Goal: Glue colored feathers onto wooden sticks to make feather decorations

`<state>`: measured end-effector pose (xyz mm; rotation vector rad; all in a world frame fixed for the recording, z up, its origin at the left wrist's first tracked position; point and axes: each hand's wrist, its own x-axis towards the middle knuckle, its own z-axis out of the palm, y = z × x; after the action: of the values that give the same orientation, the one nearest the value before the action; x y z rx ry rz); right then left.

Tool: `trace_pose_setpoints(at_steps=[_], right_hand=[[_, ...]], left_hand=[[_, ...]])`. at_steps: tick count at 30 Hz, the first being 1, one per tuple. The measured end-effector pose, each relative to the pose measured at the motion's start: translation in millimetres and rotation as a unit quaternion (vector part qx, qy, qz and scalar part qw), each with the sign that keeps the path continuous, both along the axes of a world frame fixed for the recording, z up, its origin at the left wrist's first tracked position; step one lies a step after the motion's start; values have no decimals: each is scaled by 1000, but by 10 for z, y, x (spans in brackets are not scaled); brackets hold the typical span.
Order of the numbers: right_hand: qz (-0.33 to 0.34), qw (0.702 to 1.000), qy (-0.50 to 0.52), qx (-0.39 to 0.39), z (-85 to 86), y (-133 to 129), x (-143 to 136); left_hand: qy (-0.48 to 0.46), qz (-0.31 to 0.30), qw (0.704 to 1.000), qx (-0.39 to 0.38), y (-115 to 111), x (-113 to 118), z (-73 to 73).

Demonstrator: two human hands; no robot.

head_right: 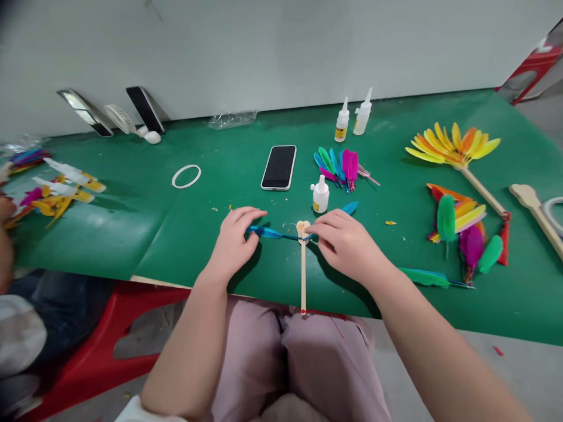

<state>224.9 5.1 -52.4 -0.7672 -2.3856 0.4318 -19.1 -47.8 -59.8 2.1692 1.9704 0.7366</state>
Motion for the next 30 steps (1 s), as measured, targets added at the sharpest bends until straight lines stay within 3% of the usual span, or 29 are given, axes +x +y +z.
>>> trace_pose_setpoints(at_steps=[5, 12, 19, 23, 27, 30], right_hand=[[46, 998, -26, 25, -99, 24, -118], [52, 997, -55, 20, -129, 33, -130], [48, 997, -63, 2, -120, 24, -151], [46, 997, -67, -5, -106, 14, -162], [48, 997, -63, 0, -124, 16, -163], [47, 997, -63, 1, -144, 23, -161]], left_hand=[[-22, 130, 991, 6, 33, -142, -69], [8, 133, 991, -7, 15, -96, -63], [-21, 130, 991, -12, 8, -78, -43], [-122, 135, 983, -28, 25, -62, -39], [-264, 131, 954, -59, 59, 9, -32], [-309, 116, 941, -73, 84, 98, -46]])
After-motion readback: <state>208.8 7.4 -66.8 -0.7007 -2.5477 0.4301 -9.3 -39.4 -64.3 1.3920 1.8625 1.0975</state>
